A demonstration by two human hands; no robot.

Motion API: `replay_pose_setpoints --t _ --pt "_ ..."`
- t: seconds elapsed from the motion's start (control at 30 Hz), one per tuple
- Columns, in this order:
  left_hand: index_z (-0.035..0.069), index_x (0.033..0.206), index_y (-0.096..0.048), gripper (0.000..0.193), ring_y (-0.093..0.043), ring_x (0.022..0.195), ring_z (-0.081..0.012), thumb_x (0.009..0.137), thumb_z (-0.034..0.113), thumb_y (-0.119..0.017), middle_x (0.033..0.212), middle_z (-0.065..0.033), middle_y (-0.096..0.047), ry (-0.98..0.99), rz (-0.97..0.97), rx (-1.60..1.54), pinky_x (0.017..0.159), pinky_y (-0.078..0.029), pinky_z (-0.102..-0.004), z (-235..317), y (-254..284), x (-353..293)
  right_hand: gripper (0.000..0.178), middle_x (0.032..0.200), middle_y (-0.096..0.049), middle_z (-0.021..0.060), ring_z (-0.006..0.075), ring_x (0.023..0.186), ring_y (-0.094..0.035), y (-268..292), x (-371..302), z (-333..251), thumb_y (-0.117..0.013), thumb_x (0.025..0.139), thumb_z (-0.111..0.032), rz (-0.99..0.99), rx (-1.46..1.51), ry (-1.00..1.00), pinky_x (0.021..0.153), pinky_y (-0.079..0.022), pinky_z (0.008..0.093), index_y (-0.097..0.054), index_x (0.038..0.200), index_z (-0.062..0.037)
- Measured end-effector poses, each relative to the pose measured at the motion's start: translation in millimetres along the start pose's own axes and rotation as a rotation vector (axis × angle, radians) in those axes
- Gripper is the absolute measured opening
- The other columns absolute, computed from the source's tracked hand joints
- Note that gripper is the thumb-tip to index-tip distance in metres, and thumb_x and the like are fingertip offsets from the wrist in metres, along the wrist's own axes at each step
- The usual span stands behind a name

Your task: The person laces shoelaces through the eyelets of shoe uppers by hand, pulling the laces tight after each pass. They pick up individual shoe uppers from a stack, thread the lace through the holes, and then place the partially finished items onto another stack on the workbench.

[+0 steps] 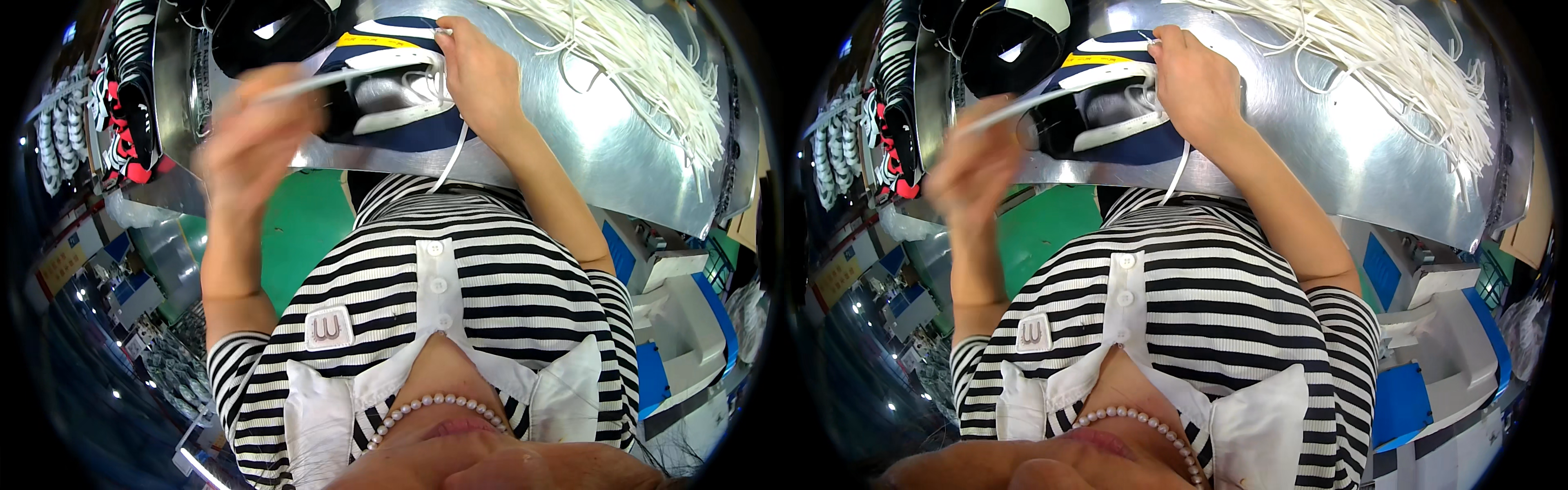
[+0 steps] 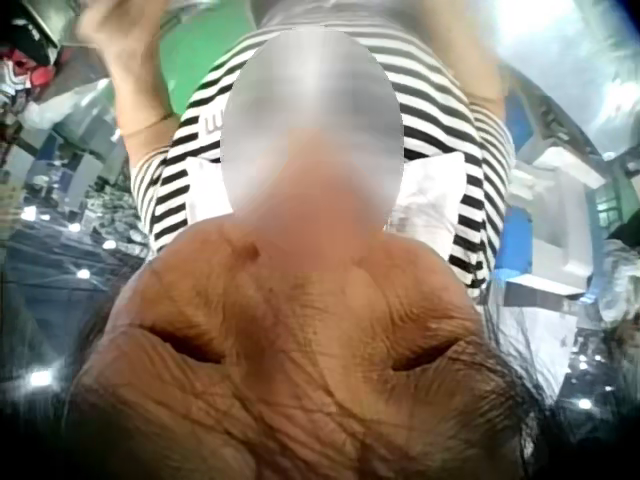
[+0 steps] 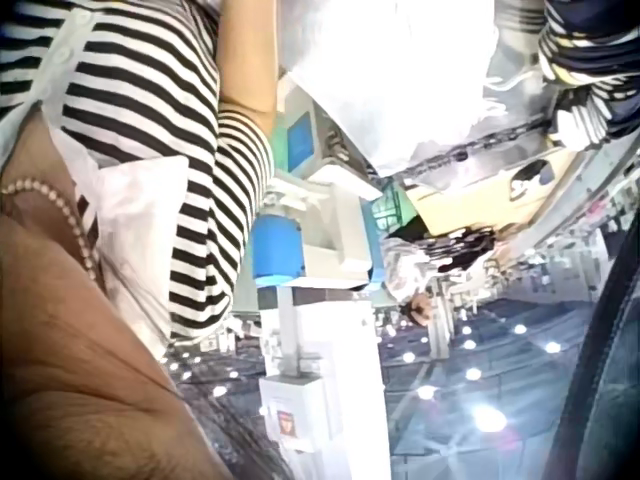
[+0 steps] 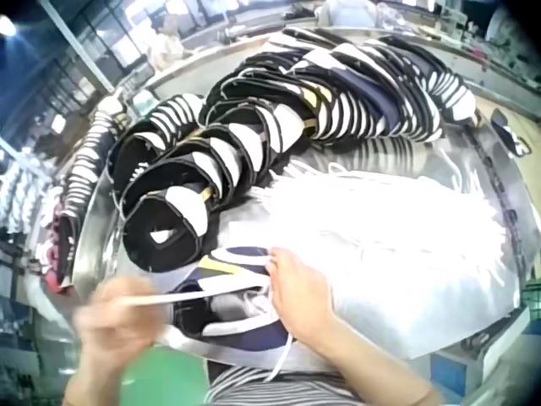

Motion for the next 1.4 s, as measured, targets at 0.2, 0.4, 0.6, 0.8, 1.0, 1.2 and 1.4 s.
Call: replay_pose_setpoints --t 0.2,0.4,0.6,0.8,1.0,1.2,1.4 --pt "0.003 0.08 -0.063 0.006 -0.051 0.076 -0.0164 0.076 -0.002 -0.063 0.079 -0.0017 -0.054 -0.565 -0.091 -0.137 0.072 -0.042 -0.0306 87.1 48.3 -63.9 0.02 0.092 -0.071 0.0111 0.0329 0.075 -0.068 3.2 1.0 -4.6 -0.059 0.094 -0.021 0.022 0.002 -0.005 0.065 -0.054 0.0417 -0.061 0.108 -0.0068" --pt "0.008 0.082 -0.067 0.012 -0.054 0.098 -0.0251 0.073 0.01 -0.075 0.094 -0.0021 -0.062 -0.862 -0.033 1.395 0.084 -0.042 -0.0392 -39.2 -47.3 -15.1 0.017 0.074 -0.063 0.0076 0.0128 0.067 -0.06 25.6 2.9 -5.3 -0.055 0.097 -0.007 -0.022 0.567 -0.134 0.063 -0.048 0.0271 -0.061 0.11 0.0017" --pt "0.008 0.078 -0.066 0.01 -0.059 0.085 -0.026 0.071 0.01 -0.073 0.093 -0.0042 -0.062 -0.685 -0.05 1.176 0.075 -0.047 -0.0382 -62.2 -34.5 8.8 0.019 0.08 -0.07 0.0087 0.0195 0.069 -0.069 31.5 -39.4 -25.3 -0.062 0.094 -0.012 -0.219 0.526 -0.081 0.061 -0.052 0.0288 -0.061 0.112 -0.0071" --pt "0.005 0.092 -0.062 0.021 -0.069 0.08 -0.0207 0.081 0.012 -0.078 0.09 -0.0086 -0.069 -0.523 0.056 1.079 0.067 -0.052 -0.0297 -61.0 -34.2 17.6 0.023 0.082 -0.071 0.0087 0.0227 0.072 -0.071 24.1 -60.1 -24.7 -0.061 0.094 -0.013 -0.277 0.469 -0.064 0.062 -0.053 0.0317 -0.058 0.116 -0.0064" --pt "0.004 0.099 -0.067 0.024 -0.07 0.076 -0.0175 0.081 0.016 -0.078 0.087 -0.008 -0.073 -0.412 0.003 1.247 0.069 -0.053 -0.0277 -69.3 -25.1 20.8 0.021 0.079 -0.07 0.0084 0.0251 0.071 -0.07 14.1 -59.5 -23.5 -0.061 0.094 -0.014 -0.315 0.395 -0.055 0.062 -0.053 0.0352 -0.056 0.112 -0.005" --pt "0.004 0.098 -0.067 0.02 -0.067 0.073 -0.0134 0.083 0.013 -0.076 0.084 -0.0073 -0.072 -0.436 -0.034 1.148 0.068 -0.052 -0.0258 -73.9 -25.3 18.1 0.02 0.074 -0.068 0.0098 0.0286 0.067 -0.069 5.7 -56.0 -24.9 -0.062 0.093 -0.013 -0.303 0.49 -0.147 0.061 -0.052 0.0372 -0.051 0.107 -0.0029" --pt "0.004 0.1 -0.068 0.018 -0.064 0.068 -0.0133 0.086 0.013 -0.074 0.084 -0.0086 -0.071 -0.462 -0.069 1.123 0.063 -0.049 -0.0254 -78.1 -26.8 18.4 0.021 0.072 -0.066 0.0144 0.0345 0.068 -0.067 -18.7 -42.9 -32.9 -0.059 0.094 -0.018 -0.286 0.287 -0.071 0.062 -0.053 0.0421 -0.049 0.104 -0.0019"
Point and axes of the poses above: each hand's wrist, its own x-axis towards the middle knuckle, its own y-axis out of the back of the hand, z = x × y, the point moved 7 cm from there along x, towards the middle knuckle
